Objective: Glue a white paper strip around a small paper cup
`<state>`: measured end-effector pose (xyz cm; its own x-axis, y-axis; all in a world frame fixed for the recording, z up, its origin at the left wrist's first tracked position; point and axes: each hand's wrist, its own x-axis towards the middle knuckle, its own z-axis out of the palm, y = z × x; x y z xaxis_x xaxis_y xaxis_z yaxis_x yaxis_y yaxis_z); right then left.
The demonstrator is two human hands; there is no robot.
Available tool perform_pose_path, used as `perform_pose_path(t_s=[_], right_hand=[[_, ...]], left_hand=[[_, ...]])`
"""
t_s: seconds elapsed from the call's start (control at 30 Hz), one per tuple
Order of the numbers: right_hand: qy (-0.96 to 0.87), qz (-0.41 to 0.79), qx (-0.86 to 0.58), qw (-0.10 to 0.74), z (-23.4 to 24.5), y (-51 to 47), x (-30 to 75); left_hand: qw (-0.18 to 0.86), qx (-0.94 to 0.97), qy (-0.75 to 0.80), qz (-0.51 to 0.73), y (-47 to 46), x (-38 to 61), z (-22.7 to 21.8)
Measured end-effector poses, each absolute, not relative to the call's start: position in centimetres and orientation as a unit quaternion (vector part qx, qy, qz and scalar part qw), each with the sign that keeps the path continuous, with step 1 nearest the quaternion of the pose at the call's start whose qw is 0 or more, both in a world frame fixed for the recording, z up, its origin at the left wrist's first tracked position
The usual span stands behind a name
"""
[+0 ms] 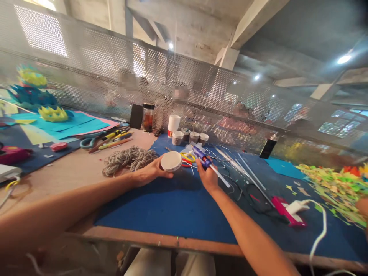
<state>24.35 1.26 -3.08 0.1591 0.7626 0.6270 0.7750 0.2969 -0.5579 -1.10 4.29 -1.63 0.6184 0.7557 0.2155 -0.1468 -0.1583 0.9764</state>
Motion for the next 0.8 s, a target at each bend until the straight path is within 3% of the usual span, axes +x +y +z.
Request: perform_pose_path(t_s=[0.1,0.33,0.8], right_hand=[[-0.650,-0.101,-0.627,0.418,-3.8,1.6,24.5],[-0.615,-0.162,-0.654,0.410,-3.8,1.5,25.8],[-0.624,-0.197,-0.640,0.403,-3.8,1.6,28.1]], left_hand=[[0.616,0.673,0.202,0.355,3.1,-1.0,-0.7],[0.674,0.666,0.122,0.294,-0.9,-0.6,0.7],[0.785,0.524,0.106,0.313,-3.7,1.1,-1.4]])
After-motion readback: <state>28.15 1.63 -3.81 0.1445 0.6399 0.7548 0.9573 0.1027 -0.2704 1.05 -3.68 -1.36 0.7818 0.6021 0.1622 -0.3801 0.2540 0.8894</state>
